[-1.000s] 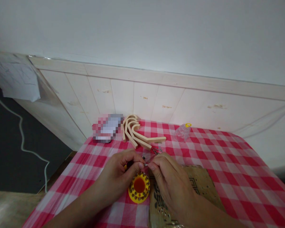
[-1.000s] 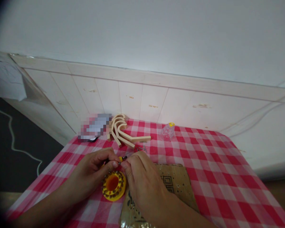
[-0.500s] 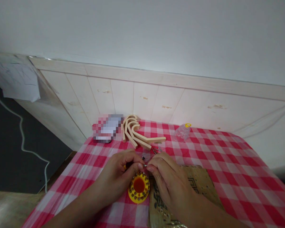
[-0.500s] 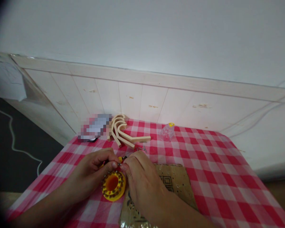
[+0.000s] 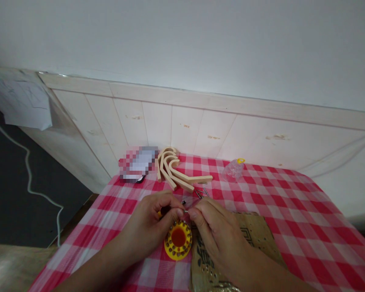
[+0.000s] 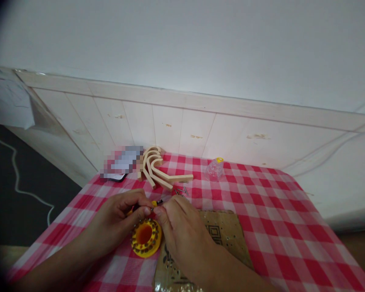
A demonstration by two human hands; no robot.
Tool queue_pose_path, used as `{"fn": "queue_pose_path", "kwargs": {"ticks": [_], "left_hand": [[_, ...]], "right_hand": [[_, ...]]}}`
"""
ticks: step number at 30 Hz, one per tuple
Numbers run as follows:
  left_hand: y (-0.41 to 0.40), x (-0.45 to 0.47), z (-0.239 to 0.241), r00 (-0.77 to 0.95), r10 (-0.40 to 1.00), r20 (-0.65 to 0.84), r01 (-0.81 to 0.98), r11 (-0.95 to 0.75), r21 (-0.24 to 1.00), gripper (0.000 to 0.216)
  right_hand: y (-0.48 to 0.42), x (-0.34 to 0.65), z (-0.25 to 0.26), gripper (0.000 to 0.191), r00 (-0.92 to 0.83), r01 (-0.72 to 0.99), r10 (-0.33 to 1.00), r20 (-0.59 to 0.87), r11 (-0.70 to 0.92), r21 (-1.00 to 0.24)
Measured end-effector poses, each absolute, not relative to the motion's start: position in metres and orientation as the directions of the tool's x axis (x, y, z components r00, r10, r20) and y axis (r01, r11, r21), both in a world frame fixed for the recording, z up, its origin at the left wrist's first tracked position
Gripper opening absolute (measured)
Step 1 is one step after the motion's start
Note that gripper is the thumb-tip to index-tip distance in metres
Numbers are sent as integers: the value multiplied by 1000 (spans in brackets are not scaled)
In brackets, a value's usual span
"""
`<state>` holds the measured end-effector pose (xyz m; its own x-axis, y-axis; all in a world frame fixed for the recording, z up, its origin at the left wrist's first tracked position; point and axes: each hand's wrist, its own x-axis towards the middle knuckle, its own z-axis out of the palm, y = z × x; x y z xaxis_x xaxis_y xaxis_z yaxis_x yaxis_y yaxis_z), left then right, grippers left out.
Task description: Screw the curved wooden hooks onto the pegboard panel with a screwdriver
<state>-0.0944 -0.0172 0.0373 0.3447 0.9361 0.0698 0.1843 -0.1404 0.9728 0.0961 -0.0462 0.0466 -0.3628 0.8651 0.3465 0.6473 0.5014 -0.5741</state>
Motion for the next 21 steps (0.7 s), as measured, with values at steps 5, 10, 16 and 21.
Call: {"fn": "queue_pose_path", "kwargs": {"ticks": [5,10,16,21], "left_hand": [[-15,-94,38,331,941,74,147,-129,981,20],[-14,-94,39,329,934,137,137,-191,972,19],[-15,-93,40,325,933,156,142,-211,967,18],[-15,-91,42,336,929,152,133,-207,969,16]], "right_hand": [[-45,99,42,18,-354,542,860,367,508,-669],[-45,99,42,12,-358,517,839,411,544,-661],[-44,97,40,10,-322,540,842,433,539,-647],[-43,96,37,10,-248,552,869,429,490,-675]]}}
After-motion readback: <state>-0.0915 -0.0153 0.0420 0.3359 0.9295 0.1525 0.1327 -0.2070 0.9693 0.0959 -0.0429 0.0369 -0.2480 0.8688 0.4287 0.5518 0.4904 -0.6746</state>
